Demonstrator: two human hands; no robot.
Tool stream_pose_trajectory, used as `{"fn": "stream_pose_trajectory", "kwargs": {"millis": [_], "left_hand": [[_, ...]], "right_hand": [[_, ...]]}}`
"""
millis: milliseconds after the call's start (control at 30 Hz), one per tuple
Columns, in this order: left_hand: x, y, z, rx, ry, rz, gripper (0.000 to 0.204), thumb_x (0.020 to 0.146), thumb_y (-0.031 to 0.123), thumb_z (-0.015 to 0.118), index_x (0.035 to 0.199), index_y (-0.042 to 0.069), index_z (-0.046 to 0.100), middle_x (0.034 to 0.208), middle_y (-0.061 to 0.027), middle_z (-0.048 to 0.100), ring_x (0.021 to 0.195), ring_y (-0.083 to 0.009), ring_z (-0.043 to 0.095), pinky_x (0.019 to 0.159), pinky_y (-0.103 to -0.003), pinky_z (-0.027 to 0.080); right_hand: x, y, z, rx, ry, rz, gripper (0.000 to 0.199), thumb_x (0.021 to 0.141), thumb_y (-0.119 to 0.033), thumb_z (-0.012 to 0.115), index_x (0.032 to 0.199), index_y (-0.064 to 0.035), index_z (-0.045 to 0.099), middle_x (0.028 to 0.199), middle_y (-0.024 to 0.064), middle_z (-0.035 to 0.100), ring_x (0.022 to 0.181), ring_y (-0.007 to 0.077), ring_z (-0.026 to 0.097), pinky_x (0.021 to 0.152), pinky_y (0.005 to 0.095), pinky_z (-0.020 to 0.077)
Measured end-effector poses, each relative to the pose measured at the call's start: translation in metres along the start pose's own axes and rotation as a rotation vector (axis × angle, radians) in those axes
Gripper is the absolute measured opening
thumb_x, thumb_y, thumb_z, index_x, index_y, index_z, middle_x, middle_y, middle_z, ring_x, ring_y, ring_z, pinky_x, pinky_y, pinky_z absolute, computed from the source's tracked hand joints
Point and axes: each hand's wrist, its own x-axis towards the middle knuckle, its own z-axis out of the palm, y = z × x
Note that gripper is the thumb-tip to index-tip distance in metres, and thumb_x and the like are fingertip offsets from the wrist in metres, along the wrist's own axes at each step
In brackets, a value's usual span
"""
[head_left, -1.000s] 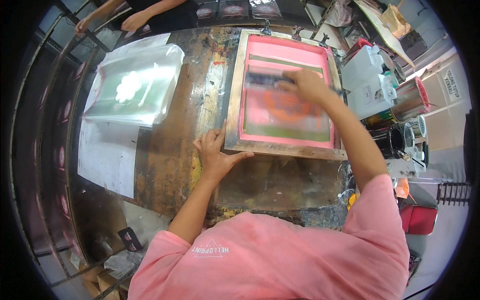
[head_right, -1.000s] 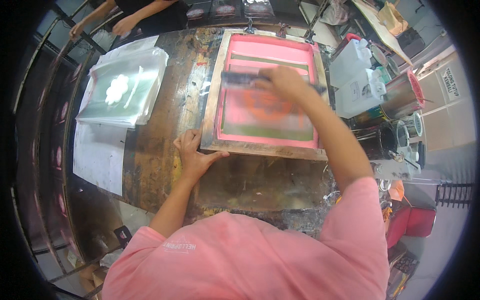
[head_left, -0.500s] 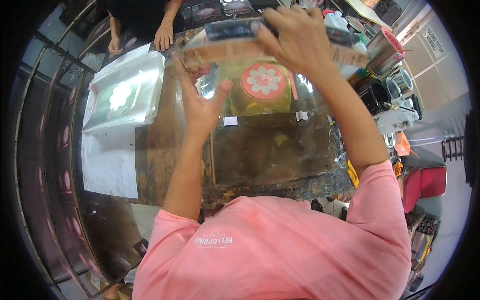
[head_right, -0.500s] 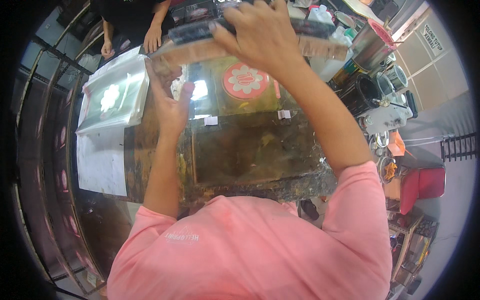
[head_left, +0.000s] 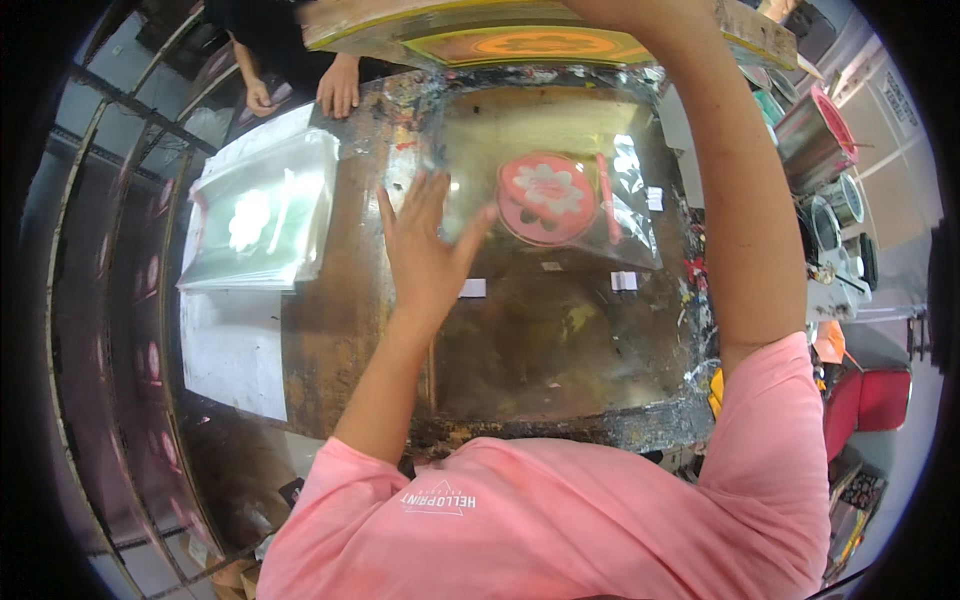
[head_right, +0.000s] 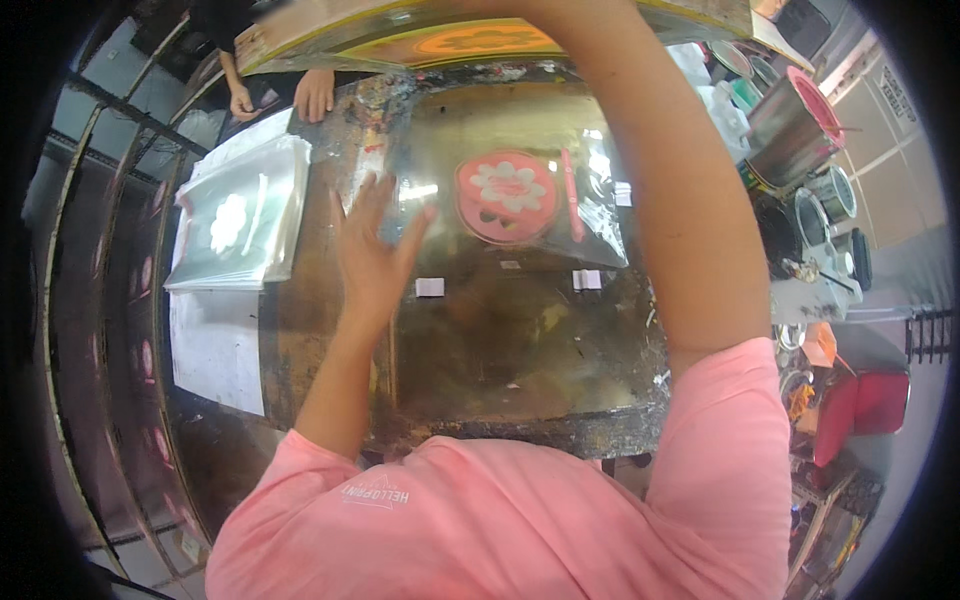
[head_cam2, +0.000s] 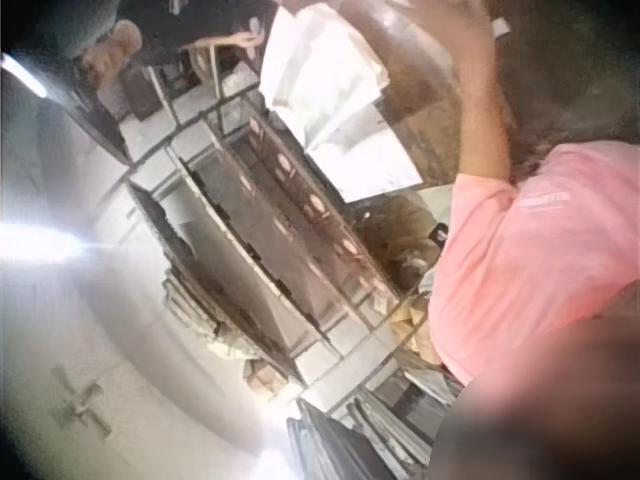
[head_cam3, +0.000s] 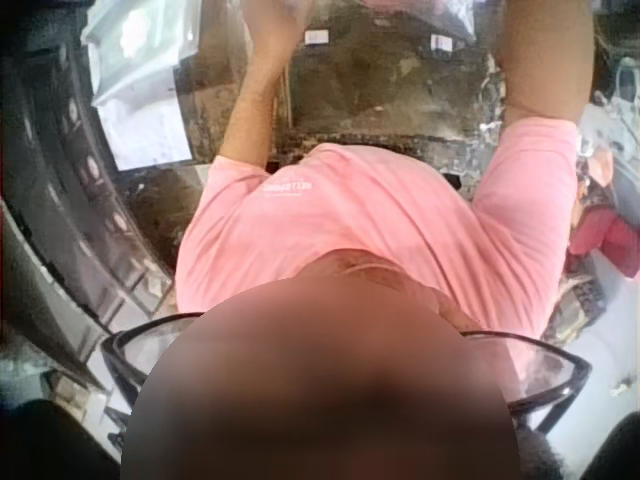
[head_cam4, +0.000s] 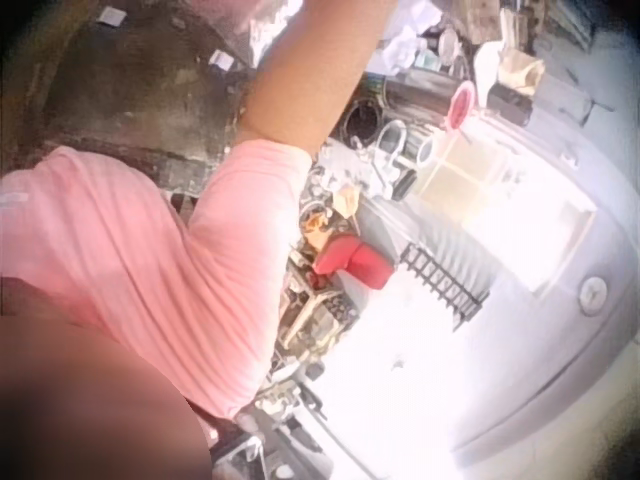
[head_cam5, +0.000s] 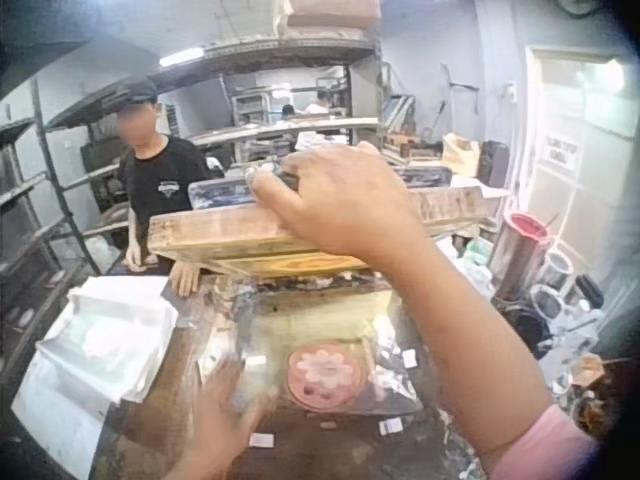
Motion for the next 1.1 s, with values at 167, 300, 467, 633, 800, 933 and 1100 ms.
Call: {"fn": "stream_pose_trajectory", "kwargs": {"millis": [167,300,467,633,800,933,1100], "left_hand": [[0.031,-0.020,-0.062,0.003,0.199,-0.071,0.042,0.094,0.029,0.078,0.127,0.002,0.075,0.133,-0.0169,0.073,0.136,-0.0362,0.062,0.129,-0.057,0.017],[0.036,-0.090,-0.131,0.133,0.284,-0.184,0.043,0.090,0.028,0.080,0.128,0.007,0.076,0.131,-0.0176,0.074,0.129,-0.0355,0.067,0.129,-0.058,0.016],[0.061,-0.214,-0.204,0.264,0.285,-0.256,0.051,0.090,0.043,0.079,0.128,0.009,0.076,0.118,-0.0181,0.078,0.114,-0.0341,0.073,0.120,-0.061,0.032],[0.058,-0.280,-0.215,0.468,0.189,-0.435,0.076,0.092,0.065,0.070,0.146,0.011,0.064,0.147,-0.0254,0.060,0.144,-0.0399,0.051,0.120,-0.069,0.025],[-0.003,-0.248,-0.199,0.849,0.397,-0.205,0.073,0.105,0.062,0.052,0.161,0.015,0.047,0.173,-0.0216,0.029,0.163,-0.0373,0.018,0.123,-0.075,0.007],[-0.045,-0.212,-0.171,0.655,0.087,-0.070,0.058,0.111,0.050,0.042,0.159,0.017,0.052,0.170,-0.0161,0.037,0.161,-0.0363,0.026,0.122,-0.077,-0.002],[-0.049,-0.205,-0.153,0.663,-0.041,-0.200,0.050,0.111,0.041,0.042,0.144,0.013,0.066,0.156,-0.0148,0.057,0.151,-0.0373,0.044,0.123,-0.076,-0.003]], "right_hand": [[-0.005,-0.005,-0.004,0.067,-0.113,0.126,0.056,0.101,-0.054,0.053,0.088,-0.0037,0.074,0.084,0.0206,0.071,0.086,0.0409,0.069,0.085,0.0510,0.0482],[-0.017,-0.004,0.004,-0.013,0.034,0.023,0.061,0.101,-0.058,0.056,0.086,-0.0015,0.073,0.084,0.0220,0.071,0.083,0.0431,0.067,0.084,0.0508,0.0474],[-0.021,-0.007,0.005,-0.056,0.001,0.028,0.062,0.102,-0.059,0.054,0.089,-0.0022,0.074,0.086,0.0217,0.072,0.090,0.0431,0.069,0.083,0.0546,0.0496],[-0.029,-0.017,-0.005,0.017,-0.015,0.113,0.061,0.098,-0.055,0.056,0.080,0.0009,0.072,0.081,0.0256,0.071,0.082,0.0444,0.070,0.078,0.0516,0.0516],[-0.031,-0.011,0.000,-0.035,-0.222,0.156,0.071,0.101,-0.069,0.049,0.109,-0.0037,0.076,0.096,0.0269,0.073,0.097,0.0464,0.070,0.088,0.0533,0.0519],[-0.017,-0.004,0.004,-0.117,-0.160,0.157,0.060,0.100,-0.061,0.057,0.114,-0.0061,0.075,0.106,0.0254,0.073,0.102,0.0460,0.069,0.090,0.0538,0.0519],[-0.014,-0.024,-0.004,-0.104,-0.029,0.159,0.059,0.097,-0.054,0.060,0.081,0.0013,0.073,0.081,0.0264,0.071,0.083,0.0450,0.070,0.077,0.0522,0.0517]]}}
